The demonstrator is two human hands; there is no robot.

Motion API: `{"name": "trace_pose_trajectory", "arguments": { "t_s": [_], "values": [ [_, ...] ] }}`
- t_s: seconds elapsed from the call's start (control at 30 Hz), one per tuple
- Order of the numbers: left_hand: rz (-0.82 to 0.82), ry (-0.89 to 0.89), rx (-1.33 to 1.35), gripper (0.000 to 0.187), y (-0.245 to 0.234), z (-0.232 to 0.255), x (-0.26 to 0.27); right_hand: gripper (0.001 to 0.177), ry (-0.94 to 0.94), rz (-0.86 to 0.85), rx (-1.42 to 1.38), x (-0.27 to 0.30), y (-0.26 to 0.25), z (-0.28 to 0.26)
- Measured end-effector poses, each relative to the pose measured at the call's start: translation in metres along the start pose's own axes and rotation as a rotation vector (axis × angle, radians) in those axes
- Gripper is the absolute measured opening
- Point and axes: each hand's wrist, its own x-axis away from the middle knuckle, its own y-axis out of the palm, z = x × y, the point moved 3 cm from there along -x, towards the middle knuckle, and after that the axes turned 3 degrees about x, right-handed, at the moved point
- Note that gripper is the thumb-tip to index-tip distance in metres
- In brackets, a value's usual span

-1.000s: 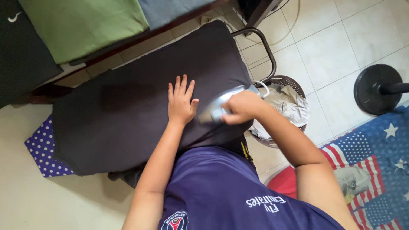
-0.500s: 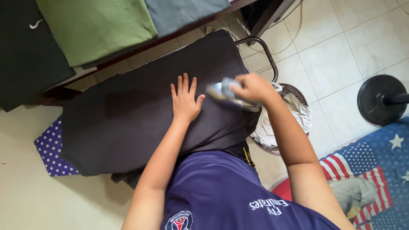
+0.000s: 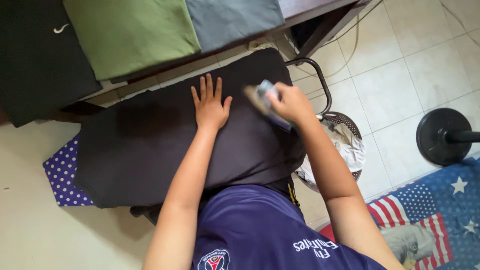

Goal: The person irons a black t-shirt on an ironing board, smoothing the fabric with one hand while moving the iron with the other. The person flips the shirt over and continues ironing the other side, then folds the shirt neatly on the board.

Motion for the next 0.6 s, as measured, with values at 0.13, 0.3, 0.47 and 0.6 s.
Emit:
{"name": "trace_pose_trajectory", "arguments": {
  "t_s": [0.13, 0.3, 0.47, 0.6],
  "values": [
    [0.079, -0.087, 0.067, 0.075, -0.004, -0.003, 0.005, 0.036, -0.151, -0.218, 0.002, -0.009, 0.003, -0.007],
    [0.115, -0.170, 0.028, 0.075, 0.004, -0.011, 0.006, 0.040, 0.015, 0.104, 0.046, -0.027, 0.015, -0.014],
    [0.075, -0.140, -0.015, 0.076, 0.007, -0.013, 0.004, 0.039, -0.080, -0.179, 0.040, -0.037, 0.016, -0.027],
    [-0.019, -0.030, 0.017, 0.075, 0.007, -0.007, 0.003, 0.044, 0.040, 0.138, 0.025, -0.056, 0.019, -0.033]
  ]
}}
